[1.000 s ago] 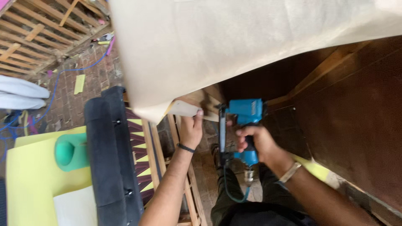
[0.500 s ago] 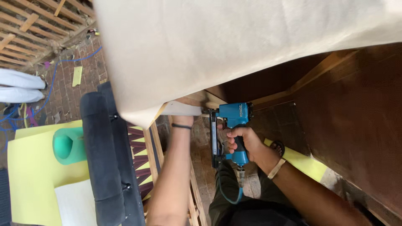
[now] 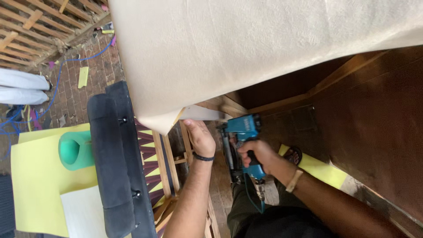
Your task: The person uses a pneumatic staple gun to attach beige fabric to a wooden furniture frame. They smooth the fabric, staple edges, trim excess with scissors, and reposition the frame to continue securing the fabric.
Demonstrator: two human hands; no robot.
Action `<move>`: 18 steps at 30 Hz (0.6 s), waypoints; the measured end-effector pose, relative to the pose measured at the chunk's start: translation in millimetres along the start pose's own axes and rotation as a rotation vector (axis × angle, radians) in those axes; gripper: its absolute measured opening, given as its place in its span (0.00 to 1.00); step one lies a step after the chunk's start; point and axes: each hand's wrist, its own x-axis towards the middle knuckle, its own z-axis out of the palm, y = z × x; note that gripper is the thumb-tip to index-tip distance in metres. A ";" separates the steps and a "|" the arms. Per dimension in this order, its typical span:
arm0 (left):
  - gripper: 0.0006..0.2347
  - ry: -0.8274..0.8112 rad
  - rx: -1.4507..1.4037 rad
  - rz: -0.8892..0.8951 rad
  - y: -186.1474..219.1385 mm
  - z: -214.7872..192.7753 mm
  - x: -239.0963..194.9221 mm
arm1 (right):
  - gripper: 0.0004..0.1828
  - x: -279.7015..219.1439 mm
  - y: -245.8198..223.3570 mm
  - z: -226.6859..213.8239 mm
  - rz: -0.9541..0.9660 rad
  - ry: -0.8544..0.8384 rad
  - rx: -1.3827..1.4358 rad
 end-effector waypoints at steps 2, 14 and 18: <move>0.32 -0.022 0.286 0.019 14.5 0.9 3.6 | 0.13 -2.5 -13.0 -9.1 -0.025 -0.036 0.068; 0.09 0.181 0.651 0.036 80.6 23.2 26.7 | 0.19 -3.4 -41.2 11.9 -0.126 -0.195 0.137; 0.07 0.193 0.746 0.140 91.1 25.0 28.3 | 0.22 -15.9 -46.5 17.8 -0.092 -0.179 0.128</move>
